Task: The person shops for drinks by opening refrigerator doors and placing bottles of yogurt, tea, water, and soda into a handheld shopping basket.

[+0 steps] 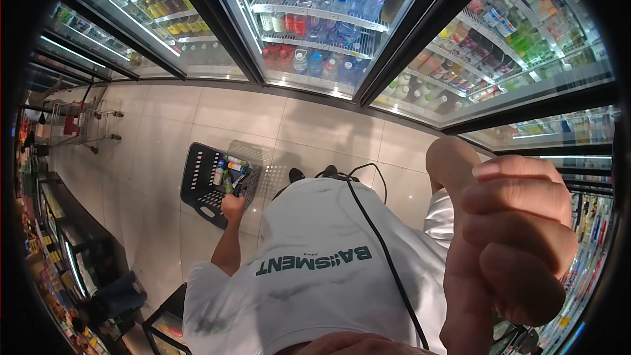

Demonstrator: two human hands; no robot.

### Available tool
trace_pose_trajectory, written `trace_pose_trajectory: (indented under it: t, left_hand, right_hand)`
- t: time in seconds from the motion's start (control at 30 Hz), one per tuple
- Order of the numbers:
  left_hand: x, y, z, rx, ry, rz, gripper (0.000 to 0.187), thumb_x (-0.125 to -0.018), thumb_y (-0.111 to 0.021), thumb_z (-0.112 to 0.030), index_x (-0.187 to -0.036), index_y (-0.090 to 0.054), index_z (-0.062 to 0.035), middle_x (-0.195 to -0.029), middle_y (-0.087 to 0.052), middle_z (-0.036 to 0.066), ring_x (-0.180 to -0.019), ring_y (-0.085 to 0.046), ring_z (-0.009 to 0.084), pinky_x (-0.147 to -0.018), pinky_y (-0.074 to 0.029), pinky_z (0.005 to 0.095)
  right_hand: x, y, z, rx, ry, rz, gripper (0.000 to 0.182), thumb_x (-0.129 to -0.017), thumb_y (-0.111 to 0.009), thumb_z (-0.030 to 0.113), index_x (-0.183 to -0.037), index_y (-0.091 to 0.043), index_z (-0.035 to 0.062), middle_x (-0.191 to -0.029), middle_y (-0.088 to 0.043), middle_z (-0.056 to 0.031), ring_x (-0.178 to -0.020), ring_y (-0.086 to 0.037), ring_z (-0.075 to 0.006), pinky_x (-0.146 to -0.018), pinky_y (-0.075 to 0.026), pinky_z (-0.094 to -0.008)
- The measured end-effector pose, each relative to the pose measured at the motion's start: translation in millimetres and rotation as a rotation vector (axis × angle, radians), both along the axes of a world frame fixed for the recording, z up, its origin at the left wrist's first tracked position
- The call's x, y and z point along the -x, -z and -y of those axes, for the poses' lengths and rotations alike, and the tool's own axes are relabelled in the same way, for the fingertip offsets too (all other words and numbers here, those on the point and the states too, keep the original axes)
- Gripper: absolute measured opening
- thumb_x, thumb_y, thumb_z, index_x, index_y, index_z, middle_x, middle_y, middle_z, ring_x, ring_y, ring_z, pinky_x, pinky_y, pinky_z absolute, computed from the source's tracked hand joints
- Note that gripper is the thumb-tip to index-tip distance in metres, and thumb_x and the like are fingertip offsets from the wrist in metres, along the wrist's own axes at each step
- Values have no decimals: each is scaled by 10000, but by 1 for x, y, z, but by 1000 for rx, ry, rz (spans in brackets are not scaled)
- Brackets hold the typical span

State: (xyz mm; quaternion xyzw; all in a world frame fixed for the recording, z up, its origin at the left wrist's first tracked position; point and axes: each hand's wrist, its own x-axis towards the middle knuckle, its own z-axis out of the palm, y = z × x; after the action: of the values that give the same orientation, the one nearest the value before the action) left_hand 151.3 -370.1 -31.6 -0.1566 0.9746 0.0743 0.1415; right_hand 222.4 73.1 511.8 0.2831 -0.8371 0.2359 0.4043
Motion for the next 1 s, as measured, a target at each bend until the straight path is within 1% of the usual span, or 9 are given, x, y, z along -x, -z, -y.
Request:
trace_pose_trajectory:
  t: [0.27,0.43,0.5,0.57,0.63,0.77,0.9,0.97,1.0]
  left_hand:
    - [0,3,-1,40,-3,-27,350,-793,-741,-317,-879,-743,23,-875,-721,232,-888,-707,408,-811,-559,483]
    - [7,1,10,-102,13,9,358,-785,-755,-285,-969,-725,22,-882,-716,244,-881,-707,401,-803,-553,482]
    - [-1,-1,11,-227,28,-2,380,-777,-767,-247,-1032,-701,27,-886,-714,245,-875,-705,404,-794,-549,474]
    - [-7,-8,17,-358,37,-32,415,-767,-780,-199,-1094,-671,32,-892,-712,244,-870,-701,408,-785,-543,464]
    - [-14,-5,34,-423,80,-56,454,-745,-795,-131,-1133,-637,43,-909,-710,243,-860,-697,413,-780,-538,450]
    - [-44,12,73,-428,133,-44,409,-741,-787,-110,-1088,-645,53,-865,-706,243,-834,-710,383,-767,-548,428]
    - [-49,-10,86,-546,-122,199,309,-769,-749,-123,-1013,-670,49,-712,-694,200,-711,-714,366,-673,-560,419]
    - [-43,-15,94,-593,-4,243,251,-788,-714,-128,-953,-679,58,-643,-671,188,-644,-703,364,-617,-557,418]
    - [-46,17,111,-557,71,173,233,-776,-704,-119,-928,-683,57,-702,-676,231,-731,-710,387,-676,-560,445]
  right_hand:
    - [28,0,8,101,-135,-204,748,-869,-436,731,-967,-517,-6,-700,-595,-108,-605,-624,-222,-567,-599,-321]
    - [70,35,2,129,-292,88,506,-793,-736,523,-826,-609,35,-665,-588,-51,-558,-604,-195,-497,-491,-303]
    - [113,89,41,143,-346,247,413,-772,-854,410,-775,-641,56,-638,-590,-27,-524,-602,-179,-457,-449,-281]
    - [155,178,101,116,-334,320,425,-781,-821,415,-759,-593,56,-638,-592,-72,-544,-615,-263,-474,-460,-351]
    - [178,267,149,-179,-298,654,444,-885,-684,455,-994,-617,30,-854,-640,-134,-797,-674,-344,-682,-521,-445]
    - [184,426,227,-397,-450,974,563,-783,-786,381,-1149,-587,3,-1087,-596,-210,-1008,-640,-394,-817,-544,-489]
    - [171,480,282,-575,-531,977,584,-738,-799,321,-1214,-595,51,-1210,-572,-211,-1134,-610,-376,-853,-536,-468]
    - [170,500,312,-621,-597,843,519,-742,-784,280,-1192,-630,73,-1148,-616,-198,-1077,-643,-366,-821,-547,-464]
    - [169,513,326,-648,-630,776,488,-744,-776,260,-1181,-648,84,-1117,-638,-191,-1049,-660,-361,-805,-552,-462]
